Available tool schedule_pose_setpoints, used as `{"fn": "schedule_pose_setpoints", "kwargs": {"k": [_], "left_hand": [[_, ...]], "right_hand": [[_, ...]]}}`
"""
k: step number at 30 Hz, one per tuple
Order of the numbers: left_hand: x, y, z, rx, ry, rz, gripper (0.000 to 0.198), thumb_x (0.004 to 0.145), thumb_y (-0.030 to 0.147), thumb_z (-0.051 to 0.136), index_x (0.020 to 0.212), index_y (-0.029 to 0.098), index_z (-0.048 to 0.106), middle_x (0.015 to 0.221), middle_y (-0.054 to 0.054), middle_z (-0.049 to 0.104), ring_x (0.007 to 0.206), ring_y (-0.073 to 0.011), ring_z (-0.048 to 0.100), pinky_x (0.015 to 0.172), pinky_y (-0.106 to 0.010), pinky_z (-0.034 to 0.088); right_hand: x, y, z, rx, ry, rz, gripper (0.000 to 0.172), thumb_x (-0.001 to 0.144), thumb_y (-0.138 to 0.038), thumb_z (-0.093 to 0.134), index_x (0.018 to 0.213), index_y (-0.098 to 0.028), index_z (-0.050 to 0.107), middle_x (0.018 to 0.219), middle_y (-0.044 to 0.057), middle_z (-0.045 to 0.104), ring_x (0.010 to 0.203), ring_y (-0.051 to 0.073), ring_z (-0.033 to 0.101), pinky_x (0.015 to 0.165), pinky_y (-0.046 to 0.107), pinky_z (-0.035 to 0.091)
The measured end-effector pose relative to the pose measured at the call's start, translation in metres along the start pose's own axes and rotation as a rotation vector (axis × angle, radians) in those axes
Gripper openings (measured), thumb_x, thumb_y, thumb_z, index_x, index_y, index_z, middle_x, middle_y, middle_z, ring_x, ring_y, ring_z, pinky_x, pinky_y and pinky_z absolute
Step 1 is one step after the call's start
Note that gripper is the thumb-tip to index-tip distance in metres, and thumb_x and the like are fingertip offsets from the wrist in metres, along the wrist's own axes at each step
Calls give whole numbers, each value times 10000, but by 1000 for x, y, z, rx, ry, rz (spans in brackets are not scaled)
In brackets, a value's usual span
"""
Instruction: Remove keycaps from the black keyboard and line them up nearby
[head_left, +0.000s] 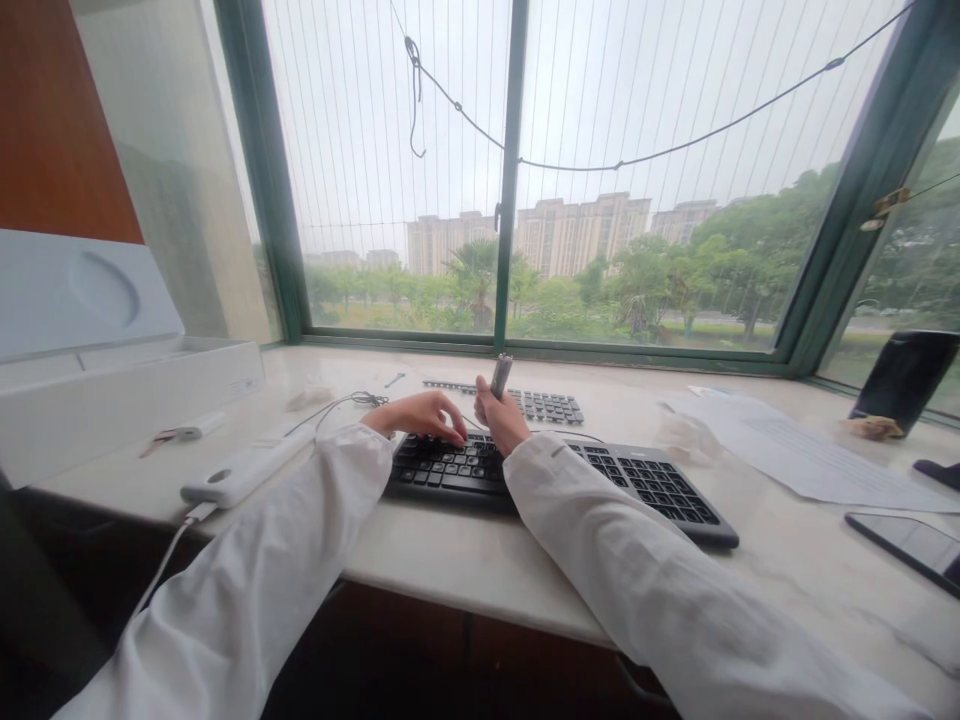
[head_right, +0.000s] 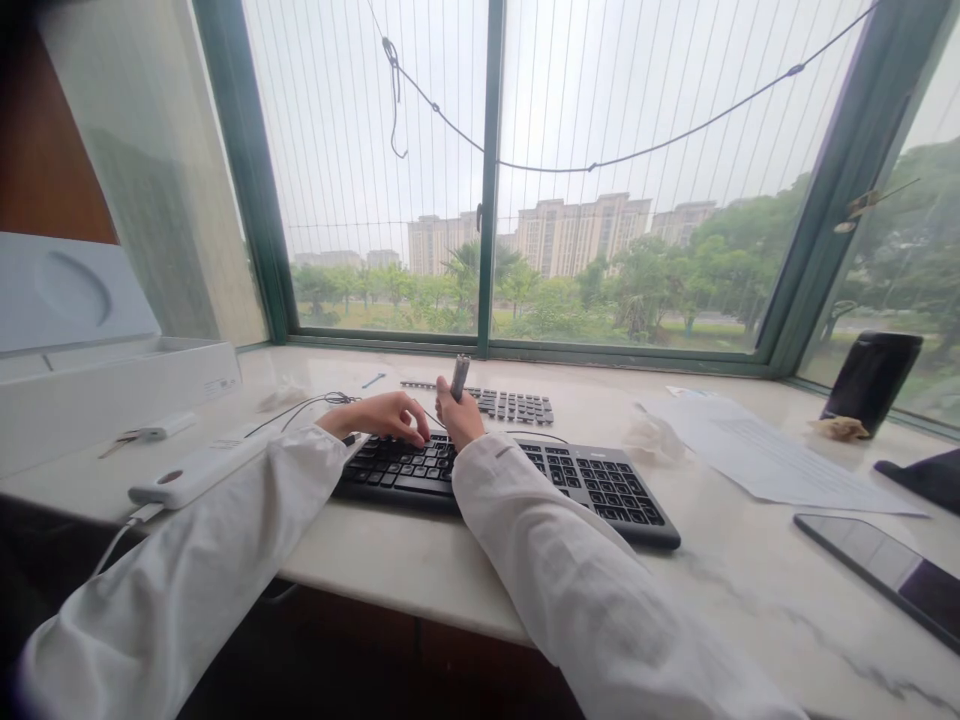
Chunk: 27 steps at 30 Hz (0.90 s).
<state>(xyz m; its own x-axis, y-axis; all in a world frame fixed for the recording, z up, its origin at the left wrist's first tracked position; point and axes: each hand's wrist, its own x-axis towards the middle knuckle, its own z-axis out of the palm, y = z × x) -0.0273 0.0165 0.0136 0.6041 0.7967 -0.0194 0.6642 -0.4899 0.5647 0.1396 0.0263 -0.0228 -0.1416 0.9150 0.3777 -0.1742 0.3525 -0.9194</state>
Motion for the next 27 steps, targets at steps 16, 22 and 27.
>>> {"fn": "schedule_pose_setpoints", "kwargs": {"k": [16, 22, 27], "left_hand": [[1, -5, 2, -8, 26, 72, 413, 676, 506, 718, 906, 167, 765, 596, 5, 615, 507, -72, 399, 513, -207, 294], [2, -4, 2, 12, 27, 112, 411, 681, 501, 717, 900, 156, 764, 648, -4, 635, 520, -66, 396, 530, -207, 293], [2, -4, 3, 24, 51, 130, 408, 676, 502, 719, 884, 155, 765, 673, -8, 649, 536, -70, 420, 549, -208, 306]], "right_hand": [[-5, -5, 3, 461, -92, 123, 515, 611, -504, 785, 586, -192, 375, 507, -91, 274, 440, 33, 229, 409, 212, 150], [-2, -2, 1, 481, -104, 146, 467, 636, -454, 783, 602, -186, 402, 511, -94, 280, 449, 38, 223, 414, 214, 143], [-7, -8, 5, 480, -133, 139, 473, 644, -452, 774, 592, -189, 384, 511, -100, 254, 449, 39, 206, 419, 224, 131]]}}
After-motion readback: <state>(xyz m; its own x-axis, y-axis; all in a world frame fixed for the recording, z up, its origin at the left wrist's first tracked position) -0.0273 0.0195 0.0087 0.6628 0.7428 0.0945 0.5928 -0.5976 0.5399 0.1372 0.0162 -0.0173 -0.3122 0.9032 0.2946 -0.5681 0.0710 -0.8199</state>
